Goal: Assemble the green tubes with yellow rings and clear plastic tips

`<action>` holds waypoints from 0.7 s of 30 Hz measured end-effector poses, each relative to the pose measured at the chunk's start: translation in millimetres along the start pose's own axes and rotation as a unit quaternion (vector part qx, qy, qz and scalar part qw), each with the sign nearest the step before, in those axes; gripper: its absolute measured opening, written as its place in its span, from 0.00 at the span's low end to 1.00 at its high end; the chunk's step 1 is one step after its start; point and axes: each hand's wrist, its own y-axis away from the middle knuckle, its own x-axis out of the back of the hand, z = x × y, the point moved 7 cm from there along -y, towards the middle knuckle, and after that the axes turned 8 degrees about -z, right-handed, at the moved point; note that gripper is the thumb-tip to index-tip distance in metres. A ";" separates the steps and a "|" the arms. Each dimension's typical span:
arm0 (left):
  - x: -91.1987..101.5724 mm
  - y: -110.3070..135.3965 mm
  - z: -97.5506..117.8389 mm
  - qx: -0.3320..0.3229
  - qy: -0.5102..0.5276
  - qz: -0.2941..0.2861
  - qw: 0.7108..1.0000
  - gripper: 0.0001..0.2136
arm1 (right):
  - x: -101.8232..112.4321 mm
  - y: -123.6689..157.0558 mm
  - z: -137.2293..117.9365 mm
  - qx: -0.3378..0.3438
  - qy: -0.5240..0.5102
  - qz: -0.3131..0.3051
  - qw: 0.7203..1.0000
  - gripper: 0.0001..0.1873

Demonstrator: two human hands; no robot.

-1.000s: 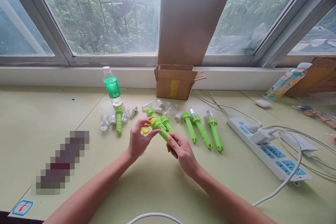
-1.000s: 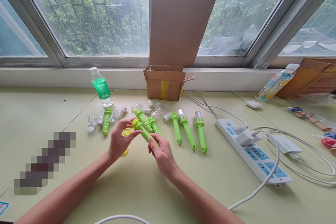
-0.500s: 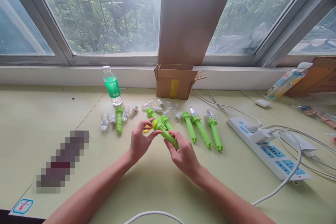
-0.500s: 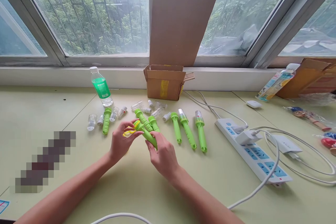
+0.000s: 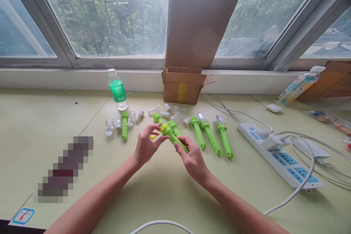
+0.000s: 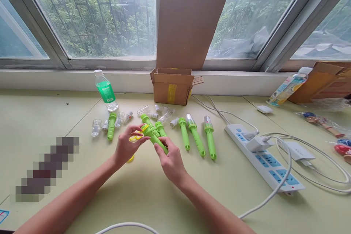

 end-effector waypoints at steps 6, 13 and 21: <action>-1.3 -0.6 -3.9 0.001 -0.010 -0.012 1.000 0.13 | -2.8 -1.7 13.5 -0.052 -0.095 -0.026 0.994 0.14; -4.1 2.0 -10.8 0.016 -0.006 -0.012 1.000 0.13 | -4.2 -3.1 20.8 -0.090 -0.139 -0.049 0.985 0.16; -0.6 5.4 1.2 -0.037 -0.050 0.017 0.998 0.11 | 6.3 0.4 -6.7 0.058 0.125 0.002 0.990 0.11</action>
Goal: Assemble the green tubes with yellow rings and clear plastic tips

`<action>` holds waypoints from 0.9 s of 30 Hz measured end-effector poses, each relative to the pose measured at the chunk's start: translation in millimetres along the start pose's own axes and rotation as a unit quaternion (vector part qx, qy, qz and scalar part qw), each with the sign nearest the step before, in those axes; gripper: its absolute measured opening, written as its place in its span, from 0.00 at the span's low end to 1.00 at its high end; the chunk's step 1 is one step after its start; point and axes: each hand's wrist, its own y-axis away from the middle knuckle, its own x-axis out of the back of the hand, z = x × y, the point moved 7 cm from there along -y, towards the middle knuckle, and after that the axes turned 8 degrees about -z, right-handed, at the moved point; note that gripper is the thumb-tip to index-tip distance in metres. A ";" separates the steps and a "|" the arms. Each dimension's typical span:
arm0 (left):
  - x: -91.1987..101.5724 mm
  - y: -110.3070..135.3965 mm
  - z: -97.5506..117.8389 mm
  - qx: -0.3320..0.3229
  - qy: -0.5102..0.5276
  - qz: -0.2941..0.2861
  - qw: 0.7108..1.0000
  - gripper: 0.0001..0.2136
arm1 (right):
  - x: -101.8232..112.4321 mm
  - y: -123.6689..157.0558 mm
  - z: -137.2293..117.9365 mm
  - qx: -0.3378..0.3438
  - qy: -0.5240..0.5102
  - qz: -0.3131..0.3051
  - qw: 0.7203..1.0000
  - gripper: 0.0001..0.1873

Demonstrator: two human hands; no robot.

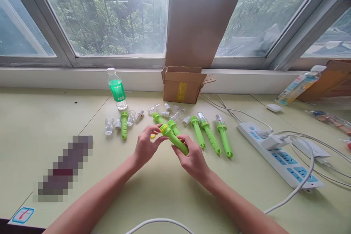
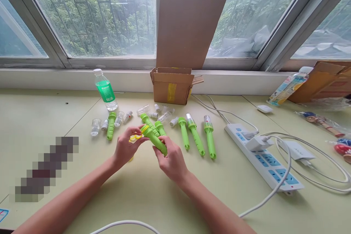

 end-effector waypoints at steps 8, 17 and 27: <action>3.7 -1.3 3.9 0.003 -0.012 0.019 1.000 0.11 | -2.1 0.9 0.3 -0.026 -0.072 -0.006 0.997 0.10; 4.7 -0.6 1.7 0.011 -0.019 0.029 0.999 0.11 | -9.1 0.1 7.8 -0.078 -0.193 -0.030 0.978 0.13; 1.1 -3.2 -2.3 0.038 0.017 -0.004 0.999 0.13 | -20.4 2.5 20.0 -0.149 -0.313 -0.062 0.936 0.16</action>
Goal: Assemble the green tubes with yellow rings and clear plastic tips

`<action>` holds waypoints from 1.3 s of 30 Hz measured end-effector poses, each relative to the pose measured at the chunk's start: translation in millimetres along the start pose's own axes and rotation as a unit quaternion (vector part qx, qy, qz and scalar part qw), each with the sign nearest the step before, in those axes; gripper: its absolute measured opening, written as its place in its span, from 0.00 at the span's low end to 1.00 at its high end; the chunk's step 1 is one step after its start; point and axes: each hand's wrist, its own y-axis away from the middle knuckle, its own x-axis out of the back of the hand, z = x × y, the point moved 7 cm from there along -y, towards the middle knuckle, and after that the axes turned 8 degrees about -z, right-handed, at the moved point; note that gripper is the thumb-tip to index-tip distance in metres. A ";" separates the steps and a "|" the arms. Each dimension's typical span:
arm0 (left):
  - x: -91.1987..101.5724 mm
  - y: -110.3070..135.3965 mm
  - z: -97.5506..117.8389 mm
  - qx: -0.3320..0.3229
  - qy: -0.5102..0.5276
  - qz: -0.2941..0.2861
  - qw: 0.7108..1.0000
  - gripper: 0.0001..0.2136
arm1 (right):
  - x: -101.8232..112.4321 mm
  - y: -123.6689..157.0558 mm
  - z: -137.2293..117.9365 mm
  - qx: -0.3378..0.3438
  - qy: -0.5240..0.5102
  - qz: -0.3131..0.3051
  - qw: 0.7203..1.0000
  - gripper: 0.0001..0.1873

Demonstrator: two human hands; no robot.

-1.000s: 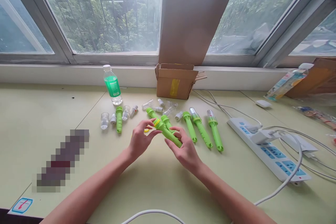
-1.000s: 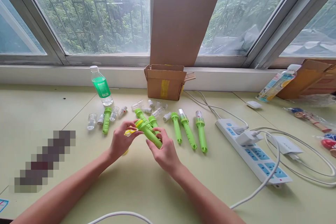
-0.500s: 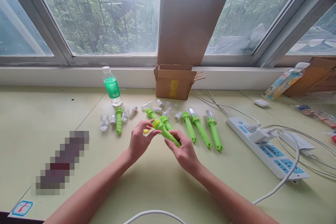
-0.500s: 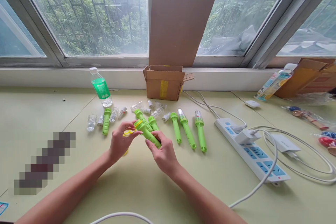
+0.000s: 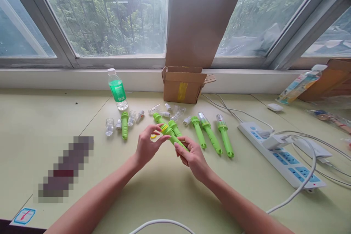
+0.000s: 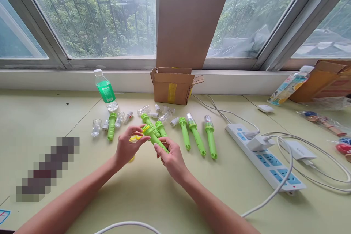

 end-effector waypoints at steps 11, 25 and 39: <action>-1.6 3.2 -5.6 0.014 0.005 0.010 1.000 0.13 | 1.4 -0.1 -7.2 0.019 0.099 0.004 0.995 0.16; 2.2 3.2 5.1 -0.022 -0.024 0.029 0.999 0.11 | 2.7 2.7 -11.9 0.059 0.161 0.029 0.985 0.14; -2.9 -0.2 3.0 -0.039 -0.010 -0.026 0.999 0.18 | -0.4 -3.2 8.0 -0.043 -0.069 -0.036 0.996 0.15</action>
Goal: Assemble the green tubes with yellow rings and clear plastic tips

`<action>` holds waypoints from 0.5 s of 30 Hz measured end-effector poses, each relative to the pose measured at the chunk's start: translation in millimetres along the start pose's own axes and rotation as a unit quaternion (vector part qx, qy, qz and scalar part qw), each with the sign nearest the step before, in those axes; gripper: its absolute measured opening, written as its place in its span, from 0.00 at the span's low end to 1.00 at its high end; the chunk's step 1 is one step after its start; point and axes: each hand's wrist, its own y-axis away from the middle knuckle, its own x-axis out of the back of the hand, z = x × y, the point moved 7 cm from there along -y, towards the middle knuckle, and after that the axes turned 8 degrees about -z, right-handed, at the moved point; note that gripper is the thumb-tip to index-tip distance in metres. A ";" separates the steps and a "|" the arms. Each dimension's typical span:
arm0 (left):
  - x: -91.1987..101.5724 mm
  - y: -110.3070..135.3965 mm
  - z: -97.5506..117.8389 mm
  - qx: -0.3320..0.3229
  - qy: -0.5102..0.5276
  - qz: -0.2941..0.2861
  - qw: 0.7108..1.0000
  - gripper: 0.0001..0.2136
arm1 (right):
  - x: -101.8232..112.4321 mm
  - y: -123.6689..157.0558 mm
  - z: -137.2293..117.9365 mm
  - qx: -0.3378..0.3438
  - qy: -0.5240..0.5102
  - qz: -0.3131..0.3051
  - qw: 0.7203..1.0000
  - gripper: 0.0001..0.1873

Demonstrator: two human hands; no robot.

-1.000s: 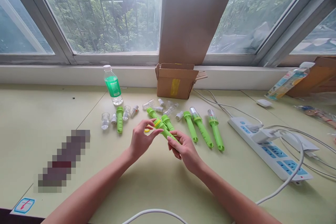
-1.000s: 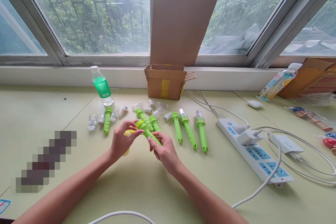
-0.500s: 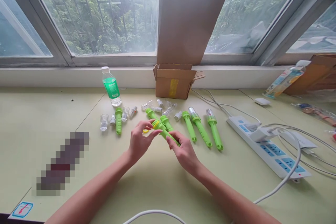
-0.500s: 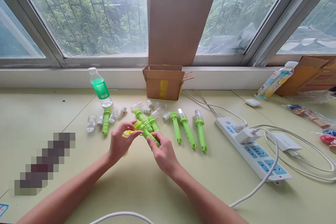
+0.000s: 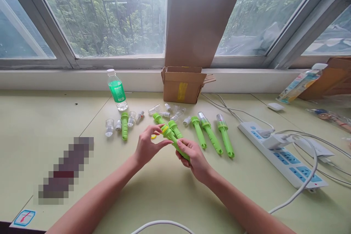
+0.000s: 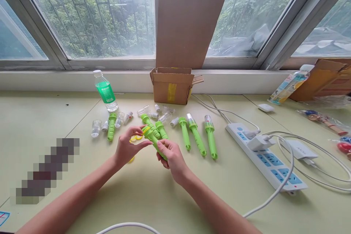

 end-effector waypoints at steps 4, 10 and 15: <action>0.5 1.4 -0.7 0.008 -0.001 0.009 1.000 0.17 | 0.8 -1.1 0.3 -0.005 0.017 -0.006 1.000 0.14; 1.8 3.2 -1.0 0.012 0.001 0.027 1.000 0.16 | -0.4 0.1 -3.3 -0.002 0.057 0.013 0.998 0.17; 2.4 4.1 -2.1 0.022 -0.003 0.036 0.999 0.15 | -6.0 -0.2 -3.0 0.005 0.006 -0.031 0.999 0.14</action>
